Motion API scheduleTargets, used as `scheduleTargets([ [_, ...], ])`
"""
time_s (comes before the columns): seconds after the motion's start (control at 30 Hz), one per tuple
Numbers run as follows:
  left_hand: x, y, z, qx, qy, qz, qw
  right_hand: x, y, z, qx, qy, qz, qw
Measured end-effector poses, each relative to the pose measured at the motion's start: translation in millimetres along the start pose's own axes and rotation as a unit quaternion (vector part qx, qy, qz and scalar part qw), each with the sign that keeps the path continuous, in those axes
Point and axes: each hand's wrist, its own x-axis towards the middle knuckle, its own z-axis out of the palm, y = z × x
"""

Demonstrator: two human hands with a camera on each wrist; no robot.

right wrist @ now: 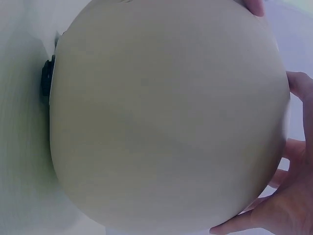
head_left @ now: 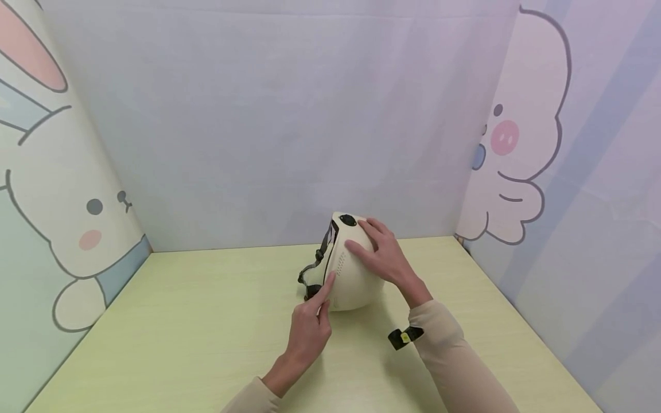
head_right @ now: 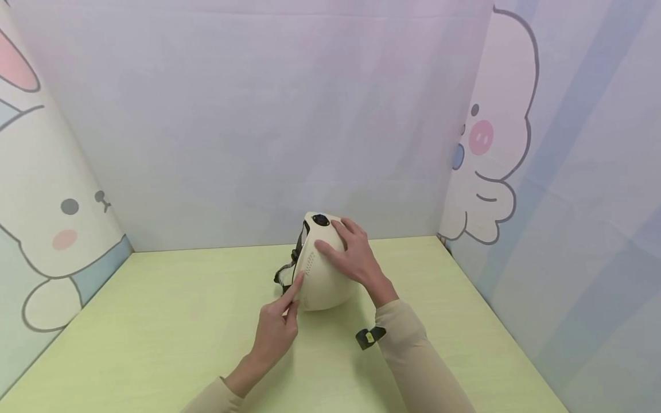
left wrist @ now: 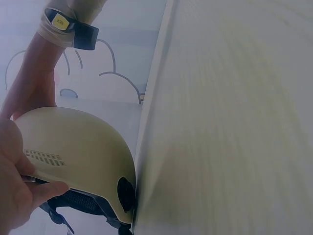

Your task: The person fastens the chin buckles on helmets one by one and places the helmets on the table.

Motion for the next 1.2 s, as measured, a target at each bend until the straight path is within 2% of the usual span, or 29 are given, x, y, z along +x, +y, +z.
scheduleTargets([
  [0.23, 1.8, 1.0, -1.5, 0.004, 0.006, 0.021, 0.9998, -1.1, 5.3, 0.8, 0.008, 0.006, -0.009, 0.9999],
  [0.43, 1.9, 0.1, -2.3, 0.011, 0.007, 0.017, 0.9998, -1.4, 7.5, 2.2, 0.016, 0.01, -0.011, 0.9998],
  [0.73, 1.2, -0.7, -2.4, 0.038, 0.007, 0.028, 0.9989, -4.9, 16.5, 5.3, 0.039, 0.016, -0.024, 0.9988],
  [0.93, 2.3, 0.2, -4.9, 0.047, -0.002, 0.024, 0.9986, -7.7, 20.6, 8.3, 0.053, 0.024, -0.018, 0.9982],
  [1.2, 3.8, 0.3, -8.8, 0.069, 0.004, 0.035, 0.997, -11.5, 25.3, 12.2, 0.068, 0.033, -0.011, 0.9971],
])
